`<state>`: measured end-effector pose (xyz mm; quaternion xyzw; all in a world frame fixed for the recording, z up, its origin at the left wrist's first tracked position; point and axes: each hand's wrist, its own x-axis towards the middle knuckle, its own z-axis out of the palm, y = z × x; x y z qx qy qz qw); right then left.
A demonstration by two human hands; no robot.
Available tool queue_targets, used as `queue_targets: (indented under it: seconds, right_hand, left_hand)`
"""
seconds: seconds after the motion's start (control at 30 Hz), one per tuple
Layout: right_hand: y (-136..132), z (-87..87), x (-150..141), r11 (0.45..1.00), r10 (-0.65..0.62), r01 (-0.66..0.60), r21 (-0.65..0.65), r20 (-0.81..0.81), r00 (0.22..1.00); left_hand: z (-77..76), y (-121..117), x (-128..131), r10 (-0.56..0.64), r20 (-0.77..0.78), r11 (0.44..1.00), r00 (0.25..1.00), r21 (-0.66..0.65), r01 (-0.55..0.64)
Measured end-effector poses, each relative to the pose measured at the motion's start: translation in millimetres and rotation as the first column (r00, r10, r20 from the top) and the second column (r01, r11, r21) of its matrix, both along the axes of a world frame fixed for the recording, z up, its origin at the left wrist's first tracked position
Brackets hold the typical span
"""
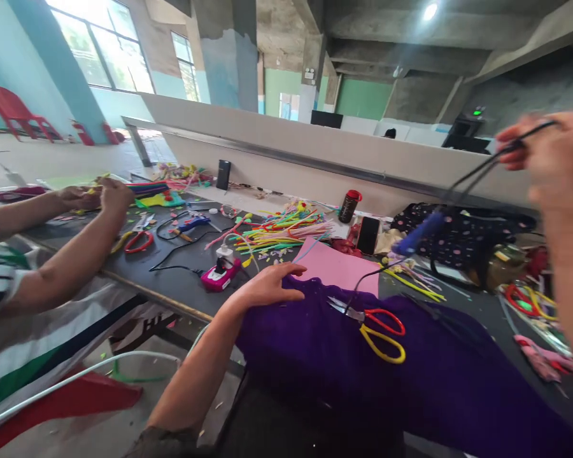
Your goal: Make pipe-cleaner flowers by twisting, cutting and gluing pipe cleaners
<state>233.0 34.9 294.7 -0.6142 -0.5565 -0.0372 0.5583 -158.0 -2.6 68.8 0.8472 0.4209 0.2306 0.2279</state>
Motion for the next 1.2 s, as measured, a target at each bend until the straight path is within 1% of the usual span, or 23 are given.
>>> queue_targets:
  seconds: [0.03,0.07,0.17,0.3,0.37,0.4,0.43,0.47,0.53,0.57,0.6,0.63,0.67,0.7,0.77,0.8,0.87,0.9,0.97,1.03,1.07,1.13,1.2]
  right_hand:
    - [3,-4.2,-18,0.993,0.060,-0.062,0.104,0.022,0.998]
    - [5,-7.0,-35,0.984,0.121,-0.123,0.132,0.023,0.992]
    - [13,-9.0,-72,0.961,0.245,-0.240,0.134,-0.018,0.969]
    - [19,-6.6,-96,0.940,0.335,-0.332,0.077,-0.038,0.941]
    - [23,-6.7,-96,0.943,0.331,-0.329,0.050,-0.030,0.943]
    - [25,-7.4,-93,0.945,0.326,-0.325,0.039,-0.020,0.945]
    - [27,-8.8,-89,0.948,0.316,-0.316,0.036,-0.005,0.949]
    - [30,-10.9,-83,0.953,0.300,-0.300,0.038,0.017,0.954]
    - [36,-17.4,-70,0.967,0.242,-0.248,0.056,0.093,0.966]
    - [39,-22.0,-64,0.974,0.206,-0.218,0.062,0.155,0.966]
    - [41,-27.6,-60,0.980,0.169,-0.190,0.067,0.235,0.957]
    - [42,-34.3,-59,0.983,0.141,-0.172,0.067,0.328,0.934]
    - [42,-42.1,-60,0.984,0.125,-0.165,0.060,0.422,0.898]
    - [41,-51.1,-65,0.984,0.121,-0.171,0.051,0.513,0.850]
    - [36,-73.1,-81,0.978,0.152,-0.209,0.011,0.650,0.745]
    - [32,-85.9,-92,0.969,0.192,-0.245,-0.028,0.707,0.681]
    - [22,-113.6,-114,0.937,0.278,-0.333,-0.105,0.802,0.529]
    - [17,-127.5,-124,0.921,0.311,-0.362,-0.140,0.825,0.473]
    - [7,-152.9,-142,0.888,0.375,-0.415,-0.199,0.837,0.400]
    - [0,-172.5,-156,0.854,0.426,-0.463,-0.239,0.831,0.358]
    - [-4,-179.5,-163,0.837,0.448,-0.483,-0.255,0.826,0.340]
    - [-8,-188.7,-174,0.809,0.485,-0.518,-0.279,0.814,0.319]
    - [-9,-192.7,-182,0.781,0.518,-0.553,-0.290,0.795,0.315]
  left_hand:
    - [4.5,2,6,0.017,0.097,1.000,0.995,-0.016,-0.016]
    - [8.1,4,14,0.044,0.183,0.999,0.982,-0.027,-0.040]
    - [10.1,13,51,0.102,0.372,0.993,0.923,-0.087,-0.075]
    - [-6.5,18,105,0.093,0.481,0.973,0.872,-0.231,0.024]
    - [-12.4,12,115,0.039,0.466,0.940,0.884,-0.317,0.125]
    - [-12.1,5,113,0.012,0.447,0.920,0.895,-0.356,0.166]
    - [-9.3,-3,105,0.020,0.429,0.912,0.903,-0.379,0.160]
    - [-4.1,-14,93,0.031,0.413,0.928,0.910,-0.351,0.128]
    - [11.0,-40,58,0.111,0.363,0.981,0.925,-0.186,-0.044]
    - [18.9,-55,38,0.198,0.332,0.980,0.922,-0.103,-0.173]
    - [25.8,-70,20,0.279,0.293,0.958,0.914,-0.025,-0.284]
    - [30.8,-85,5,0.332,0.253,0.934,0.909,0.045,-0.354]
    - [33.2,-99,-8,0.335,0.202,0.927,0.920,0.103,-0.360]
    - [32.9,-111,-16,0.309,0.142,0.932,0.941,0.152,-0.329]
    - [24.6,-129,-23,0.170,-0.019,0.967,0.985,0.194,-0.163]
    - [17.6,-135,-23,0.096,-0.099,0.980,0.990,0.183,-0.077]
    - [1.9,-139,-20,-0.043,-0.246,0.992,0.968,0.107,0.071]
    - [-5.6,-139,-20,-0.094,-0.309,0.992,0.946,0.053,0.116]
    - [-17.1,-136,-22,-0.137,-0.394,0.990,0.909,-0.025,0.138]
    - [-21.9,-131,-27,-0.096,-0.395,0.995,0.914,-0.028,0.093]
    - [-21.4,-128,-29,-0.054,-0.357,0.998,0.932,-0.009,0.055]
    - [-15.1,-120,-32,0.048,-0.225,0.999,0.973,0.035,-0.041]
    - [-4.0,-108,-30,0.153,-0.080,0.986,0.985,0.082,-0.146]
